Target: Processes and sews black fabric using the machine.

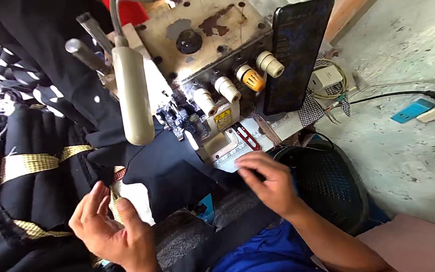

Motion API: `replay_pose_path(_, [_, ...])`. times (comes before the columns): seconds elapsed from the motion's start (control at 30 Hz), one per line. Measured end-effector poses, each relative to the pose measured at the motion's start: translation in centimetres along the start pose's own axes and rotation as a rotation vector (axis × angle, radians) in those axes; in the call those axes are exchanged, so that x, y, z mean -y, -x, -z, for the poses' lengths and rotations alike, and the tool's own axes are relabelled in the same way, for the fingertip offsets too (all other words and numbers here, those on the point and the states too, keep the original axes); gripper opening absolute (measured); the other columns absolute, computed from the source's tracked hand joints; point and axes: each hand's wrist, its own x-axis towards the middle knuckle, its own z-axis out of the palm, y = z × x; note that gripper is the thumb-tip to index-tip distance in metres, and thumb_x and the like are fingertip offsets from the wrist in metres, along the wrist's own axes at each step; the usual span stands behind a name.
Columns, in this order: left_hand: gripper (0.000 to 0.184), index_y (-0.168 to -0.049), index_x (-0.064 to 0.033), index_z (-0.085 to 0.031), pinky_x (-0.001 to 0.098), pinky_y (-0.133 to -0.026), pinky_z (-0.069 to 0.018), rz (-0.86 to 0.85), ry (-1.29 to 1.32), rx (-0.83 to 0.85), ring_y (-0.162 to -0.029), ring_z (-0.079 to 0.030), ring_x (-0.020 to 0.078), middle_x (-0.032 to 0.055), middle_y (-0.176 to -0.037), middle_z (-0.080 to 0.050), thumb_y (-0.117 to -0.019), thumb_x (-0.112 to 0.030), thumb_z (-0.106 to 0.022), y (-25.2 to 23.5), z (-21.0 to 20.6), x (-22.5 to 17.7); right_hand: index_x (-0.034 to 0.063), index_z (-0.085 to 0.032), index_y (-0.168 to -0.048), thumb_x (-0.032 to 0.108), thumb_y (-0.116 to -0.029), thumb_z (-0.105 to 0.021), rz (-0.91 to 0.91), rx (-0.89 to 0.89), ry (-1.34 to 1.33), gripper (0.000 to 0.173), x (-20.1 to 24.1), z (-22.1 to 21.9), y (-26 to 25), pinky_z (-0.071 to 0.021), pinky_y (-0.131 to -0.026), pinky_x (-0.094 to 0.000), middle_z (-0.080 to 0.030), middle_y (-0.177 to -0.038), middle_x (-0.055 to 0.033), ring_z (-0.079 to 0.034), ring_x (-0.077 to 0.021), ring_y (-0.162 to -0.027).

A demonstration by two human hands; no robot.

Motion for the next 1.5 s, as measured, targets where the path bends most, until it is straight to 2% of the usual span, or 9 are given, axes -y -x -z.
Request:
replay_pose_path(0.2, [0.07, -0.151, 0.0041, -0.033, 0.0205, -0.081, -0.0595, 0.208, 0.54, 0.37, -0.089, -0.071, 0.0022, -0.0072, -0.107, -0.074, -0.0992, -0.03, -0.065, 1.9, 1.3, 3.1, 0.0031, -0.035, -0.158, 0.03, -0.103, -0.062, -0.1, -0.099, 0.466, 0.067, -2.7, 3.5, -1.8, -0.0588, -0.086, -0.0364, -0.07, -0.112, -0.0116, -0.069, -0.0191, -0.097])
replay_pose_path(0.37, [0.072, -0.148, 0.0065, -0.037, 0.0184, -0.071, -0.0596, 0.233, 0.582, 0.25, -0.076, -0.069, 0.0027, -0.0074, -0.095, -0.073, -0.087, -0.008, -0.074, 1.9, 1.6, 2.3, 0.0076, -0.016, -0.166, 0.051, -0.0984, -0.064, -0.163, 0.01, 0.581, 0.093, -0.8, 4.2, -4.5, -0.0593, -0.066, -0.0433, -0.072, -0.094, -0.0082, -0.069, -0.0231, -0.073])
replay_pose_path(0.53, [0.071, -0.146, 0.0084, -0.044, 0.0234, -0.089, -0.0594, 0.199, 0.259, 0.322, -0.1, -0.07, 0.0028, 0.007, -0.117, -0.073, -0.092, -0.028, -0.072, 3.7, 1.2, 2.0, 0.015, -0.014, -0.167, 0.056, -0.0956, -0.065, -0.202, 0.058, 0.65, 0.097, -0.3, 4.2, -6.0, -0.0543, -0.057, -0.0484, -0.067, -0.075, -0.0084, -0.064, -0.0267, -0.06])
replay_pose_path(0.77, [0.077, -0.149, 0.0048, -0.046, 0.0373, -0.086, -0.0556, 0.102, -0.098, 0.176, -0.115, -0.061, 0.0254, 0.0257, -0.133, -0.058, -0.0898, -0.038, -0.073, 4.3, 3.6, 1.2, 0.0052, -0.07, -0.13, 0.057, -0.0954, -0.064, 0.051, -0.001, 0.474, 0.062, 0.5, 1.1, -2.5, -0.0589, -0.072, -0.0433, -0.071, -0.097, -0.0118, -0.068, -0.0252, -0.086])
replay_pose_path(0.9, [0.033, -0.119, 0.0065, -0.066, 0.023, -0.078, -0.056, 0.036, -0.034, 0.053, -0.093, -0.066, 0.0088, 0.0135, -0.106, -0.068, -0.1018, -0.021, -0.06, 4.3, 3.0, -3.9, 0.0076, -0.073, -0.092, 0.041, -0.097, -0.067, 0.112, 0.273, 0.356, 0.035, 2.1, -2.8, 1.0, -0.0562, -0.092, -0.0453, -0.071, -0.11, -0.0112, -0.066, -0.0287, -0.11])
replay_pose_path(1.07, [0.032, -0.121, 0.0036, -0.07, 0.0314, -0.075, -0.0649, 0.384, 0.547, 0.502, -0.082, -0.076, 0.0151, 0.006, -0.095, -0.079, -0.1012, -0.02, -0.062, 5.4, -0.7, -7.3, 0.0097, -0.067, -0.093, 0.02, -0.0987, -0.063, 0.176, 0.57, 0.073, 0.012, 6.9, -2.3, 5.8, -0.0561, -0.051, -0.0366, -0.063, -0.067, -0.0035, -0.066, -0.0176, -0.058])
replay_pose_path(1.17, [0.02, -0.11, 0.0051, -0.073, 0.0319, -0.073, -0.0659, 0.522, 0.682, 0.512, -0.076, -0.077, 0.0198, 0.0108, -0.085, -0.079, -0.0924, -0.003, -0.07, 5.1, -0.9, -7.4, 0.0088, -0.068, -0.103, 0.022, -0.1032, -0.059, 0.259, 1.036, -0.012, 0.016, 6.9, 0.6, 5.7, -0.0589, -0.069, -0.0453, -0.069, -0.085, -0.0075, -0.071, -0.0246, -0.079])
replay_pose_path(1.37, [0.018, -0.11, 0.0028, -0.073, 0.0322, -0.078, -0.0644, 0.612, 0.95, 0.496, -0.082, -0.077, 0.0193, 0.0134, -0.092, -0.078, -0.0984, -0.007, -0.064, 4.5, 0.4, -7.2, 0.0041, -0.075, -0.113, 0.026, -0.1018, -0.062, 0.036, 0.063, 0.327, 0.028, -0.5, 2.5, -0.5, -0.0611, -0.079, -0.0371, -0.074, -0.097, -0.0089, -0.071, -0.0189, -0.087])
replay_pose_path(1.5, [0.024, -0.114, -0.005, -0.076, 0.032, -0.082, -0.0632, 0.599, 1.154, 0.496, -0.084, -0.076, 0.0172, 0.011, -0.095, -0.078, -0.0973, -0.021, -0.07, 4.1, 0.7, -7.2, 0.0039, -0.039, -0.157, 0.034, -0.1008, -0.065, -0.073, -0.123, 0.462, 0.069, -2.8, 2.9, -2.3, -0.0565, -0.076, -0.0428, -0.065, -0.104, -0.0156, -0.064, -0.0266, -0.087])
